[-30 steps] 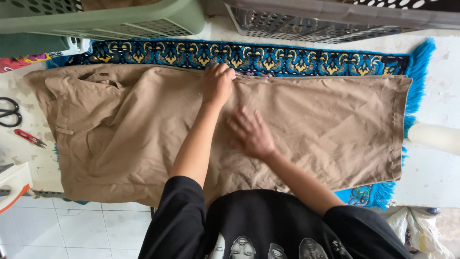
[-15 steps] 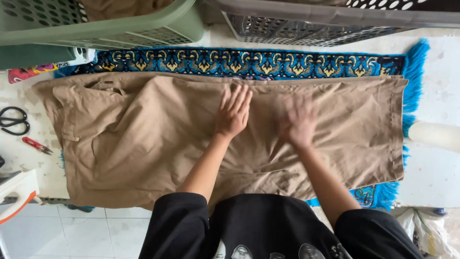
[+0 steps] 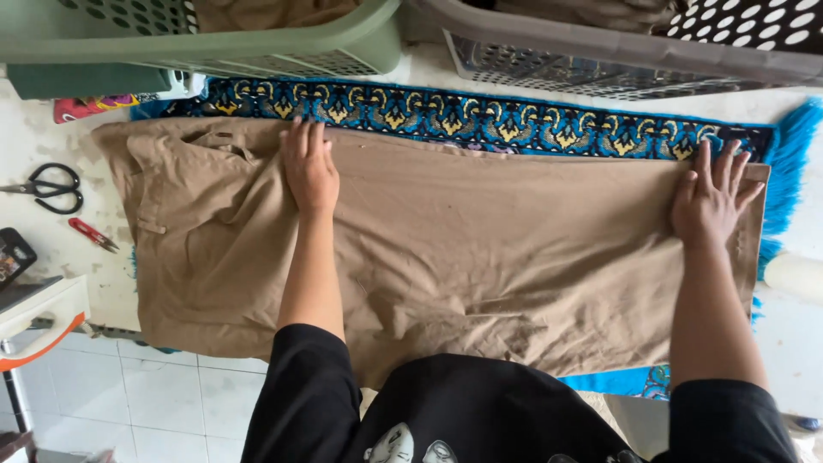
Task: The person spreads a brown garment on a patterned mat, smooths it with both hands, and then sprays it with water from a spray bottle. The garment remains on the mat throughout the clip.
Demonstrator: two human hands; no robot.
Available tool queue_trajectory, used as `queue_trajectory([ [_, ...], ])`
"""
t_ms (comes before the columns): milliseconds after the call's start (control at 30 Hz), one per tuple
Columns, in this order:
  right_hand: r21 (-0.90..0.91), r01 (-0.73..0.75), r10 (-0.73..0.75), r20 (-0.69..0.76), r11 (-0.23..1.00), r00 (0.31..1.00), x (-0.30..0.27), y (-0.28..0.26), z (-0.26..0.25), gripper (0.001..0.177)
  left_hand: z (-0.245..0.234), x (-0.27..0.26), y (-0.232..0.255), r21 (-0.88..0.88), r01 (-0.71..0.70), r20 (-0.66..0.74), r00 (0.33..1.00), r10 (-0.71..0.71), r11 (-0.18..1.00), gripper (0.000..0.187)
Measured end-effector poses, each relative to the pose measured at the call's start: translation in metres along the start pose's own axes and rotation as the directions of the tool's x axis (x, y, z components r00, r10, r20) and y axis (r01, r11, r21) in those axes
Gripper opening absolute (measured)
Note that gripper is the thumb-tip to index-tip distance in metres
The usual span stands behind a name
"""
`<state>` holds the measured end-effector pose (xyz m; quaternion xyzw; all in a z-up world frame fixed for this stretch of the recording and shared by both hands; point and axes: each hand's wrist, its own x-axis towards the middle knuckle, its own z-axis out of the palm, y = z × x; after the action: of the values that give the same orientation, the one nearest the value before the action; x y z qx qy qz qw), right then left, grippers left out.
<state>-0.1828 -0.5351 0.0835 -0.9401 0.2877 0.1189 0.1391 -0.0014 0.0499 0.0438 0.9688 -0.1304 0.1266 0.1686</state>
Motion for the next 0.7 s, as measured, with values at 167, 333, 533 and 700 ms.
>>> queue_trajectory([
  [167,0.056,0.288,-0.247,-0.379,0.956,0.892,0.022,0.071,0.042,0.025,-0.010,0.013,-0.003,0.141,-0.053,-0.131,0.989,0.071,0.989,0.008],
  [333,0.100,0.375,-0.228,-0.642,0.922,0.732,0.036,0.090,0.057,0.022,-0.011,0.024,-0.006,0.018,-0.070,-0.292,0.954,0.072,0.997,0.028],
  [533,0.147,-0.010,0.073,-0.431,0.989,0.900,0.033,0.072,0.037,0.021,-0.006,0.025,-0.013,0.174,0.017,-0.199,0.980,0.018,0.985,0.023],
  [700,-0.111,0.012,-0.072,-0.559,0.994,0.826,0.024,0.053,0.042,0.027,0.018,0.018,-0.007,0.395,0.079,-0.173,0.985,-0.011,0.915,0.019],
])
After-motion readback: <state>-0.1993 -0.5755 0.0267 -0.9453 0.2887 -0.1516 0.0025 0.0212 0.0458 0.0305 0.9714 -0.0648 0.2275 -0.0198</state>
